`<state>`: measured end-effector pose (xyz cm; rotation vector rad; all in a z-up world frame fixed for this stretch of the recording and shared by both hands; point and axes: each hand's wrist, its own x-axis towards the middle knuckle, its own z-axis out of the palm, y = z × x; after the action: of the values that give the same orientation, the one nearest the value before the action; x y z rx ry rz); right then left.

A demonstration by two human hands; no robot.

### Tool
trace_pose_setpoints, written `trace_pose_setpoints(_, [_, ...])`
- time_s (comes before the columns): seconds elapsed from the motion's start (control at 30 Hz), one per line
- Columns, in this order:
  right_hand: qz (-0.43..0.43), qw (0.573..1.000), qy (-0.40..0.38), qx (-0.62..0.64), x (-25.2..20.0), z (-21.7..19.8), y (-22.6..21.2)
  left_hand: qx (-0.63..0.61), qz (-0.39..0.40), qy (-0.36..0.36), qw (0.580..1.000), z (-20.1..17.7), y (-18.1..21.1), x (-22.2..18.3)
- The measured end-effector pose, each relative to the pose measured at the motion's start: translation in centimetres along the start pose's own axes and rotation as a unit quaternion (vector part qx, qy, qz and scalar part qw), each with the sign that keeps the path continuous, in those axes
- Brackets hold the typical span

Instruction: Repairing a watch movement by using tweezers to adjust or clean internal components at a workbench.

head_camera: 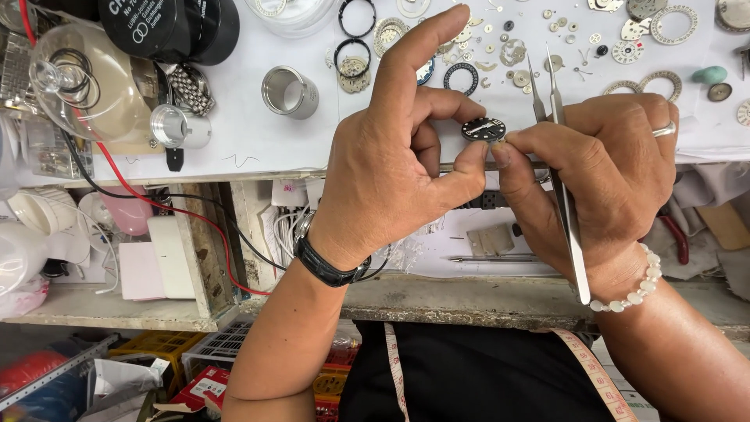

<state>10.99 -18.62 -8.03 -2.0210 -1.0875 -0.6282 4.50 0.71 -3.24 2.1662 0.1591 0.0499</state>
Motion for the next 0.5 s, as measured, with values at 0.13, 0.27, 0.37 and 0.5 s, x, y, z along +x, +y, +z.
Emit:
trace_pose_setpoints(0.13, [-0.002, 1.0, 0.01, -0.007, 0.0, 0.1, -0.1, -0.001, 0.023, 0.002, 1.0, 0.1, -0.4, -0.1])
trace_pose_setpoints(0.27, [-0.004, 1.0, 0.013, -0.005, -0.2, 0.2, 0.0, -0.005, 0.01, 0.002, 1.0, -0.1, 0.1, 0.1])
trace_pose_setpoints(0.37, [0.002, 1.0, 0.001, -0.012, -0.2, 0.0, -0.1, -0.005, 0.021, 0.003, 1.0, -0.1, 0.0, 0.1])
trace_pose_setpoints(0.5, [-0.013, 1.0, -0.011, -0.011, -0.4, -1.0, -0.1, -0.001, 0.039, 0.006, 0.999, -0.2, -0.3, 0.1])
